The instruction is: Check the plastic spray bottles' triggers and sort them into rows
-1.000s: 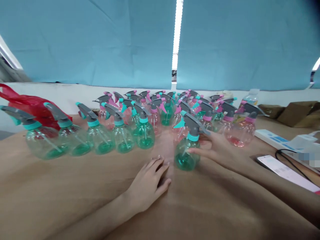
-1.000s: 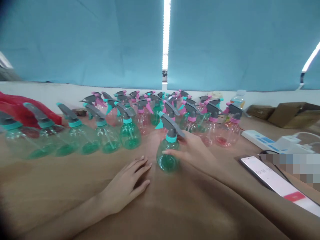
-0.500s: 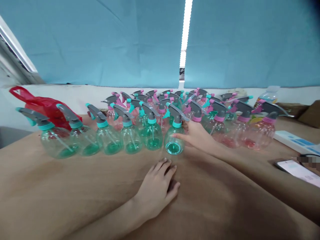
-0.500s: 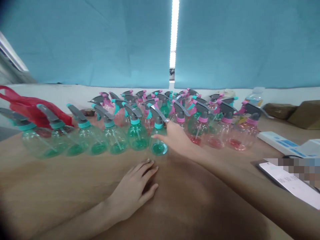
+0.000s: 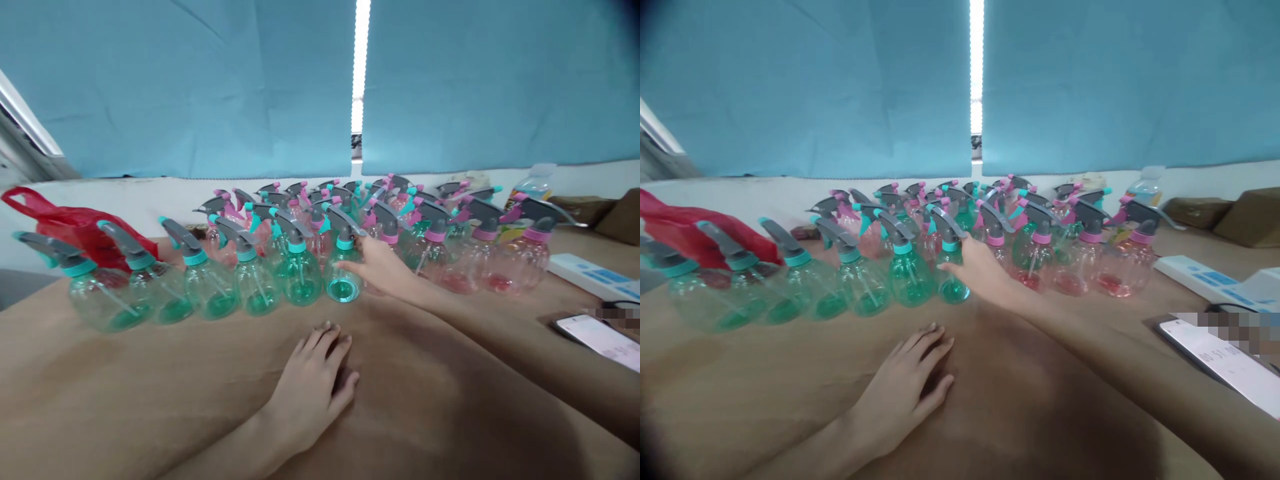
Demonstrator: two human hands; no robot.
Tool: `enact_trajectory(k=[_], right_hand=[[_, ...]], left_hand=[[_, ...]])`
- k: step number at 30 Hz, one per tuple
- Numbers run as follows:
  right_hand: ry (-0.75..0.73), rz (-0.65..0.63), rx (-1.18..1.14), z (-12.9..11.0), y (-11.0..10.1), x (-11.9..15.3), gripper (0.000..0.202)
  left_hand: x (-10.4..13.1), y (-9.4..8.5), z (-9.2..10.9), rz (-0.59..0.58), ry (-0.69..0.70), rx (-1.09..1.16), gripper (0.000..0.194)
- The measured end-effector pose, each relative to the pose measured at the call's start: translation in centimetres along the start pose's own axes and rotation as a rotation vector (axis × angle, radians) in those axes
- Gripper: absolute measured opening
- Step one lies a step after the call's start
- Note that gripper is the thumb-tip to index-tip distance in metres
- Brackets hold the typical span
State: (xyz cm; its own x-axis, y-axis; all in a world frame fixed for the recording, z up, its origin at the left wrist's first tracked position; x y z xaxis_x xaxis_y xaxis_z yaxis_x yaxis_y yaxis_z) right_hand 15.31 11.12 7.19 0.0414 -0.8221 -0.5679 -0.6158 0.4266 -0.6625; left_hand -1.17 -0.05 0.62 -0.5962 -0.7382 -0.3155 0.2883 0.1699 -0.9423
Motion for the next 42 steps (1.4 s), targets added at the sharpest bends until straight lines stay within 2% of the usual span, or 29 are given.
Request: enact_trajectory(k=[4,7,10,12,14,17,20,25,32,38,42], right_hand=[[0.000,0.028,0.010,0.1,0.4,0.2,0.041],[-0.004,0.054,-0.013,0.2,-0.3,1.1,0.049],[-0.010,0.088,-0.047,0.5,-2.3,2.2,0.051],[0.002,0.089,-0.054,1.0,-4.1,3.0,0.030],[0.035,0.132,-0.013,1.8,-6.0,3.5,0.019],[0.117,0.183,0.102,3.6,-7.7,3.8,0.023],[0.149,0.188,0.137,5.2,-7.7,3.6,0.039],[0.140,0.153,0.091,5.7,-5.6,2.6,0.060],[0.143,0.181,0.047,5.7,-4.1,1.4,0.046],[0.098,0.125,0.056,5.7,-5.7,2.9,0.044],[0.080,0.053,0.067,4.2,-8.2,5.5,0.042]], left_hand=[[0.0,0.0,-0.1,0.001,0.007,-0.018,0.043],[0.0,0.0,-0.2,0.010,0.014,-0.022,0.043],[0.1,0.2,-0.3,0.027,0.021,-0.017,0.043],[0.2,0.2,-0.5,0.048,0.025,-0.010,0.041],[0.3,0.3,-0.6,0.075,0.028,0.004,0.040],[0.3,0.3,-0.8,0.108,0.034,0.024,0.039],[0.4,0.3,-0.9,0.126,0.038,0.029,0.039],[0.2,0.2,-0.8,0.104,0.035,0.023,0.038],[-0.1,0.2,-0.1,0.073,0.036,0.061,0.037],[-1.2,0.6,1.1,0.082,-0.083,0.240,0.037],[-2.9,1.4,2.4,0.145,-0.216,0.385,0.054]])
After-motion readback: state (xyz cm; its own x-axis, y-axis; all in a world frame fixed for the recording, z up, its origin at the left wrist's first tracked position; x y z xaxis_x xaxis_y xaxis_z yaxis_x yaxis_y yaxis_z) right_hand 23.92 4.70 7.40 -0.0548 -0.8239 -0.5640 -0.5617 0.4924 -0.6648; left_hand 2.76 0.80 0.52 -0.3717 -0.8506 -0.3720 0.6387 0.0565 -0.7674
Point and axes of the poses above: each hand's wrist, its own x-axis away from the middle knuckle, its own y-axis out of the palm, z = x × y, the point moved 2 cm from there along -x, towards the middle knuckle, and after that the axes turned 12 degrees about z, right-handed, at the moved point
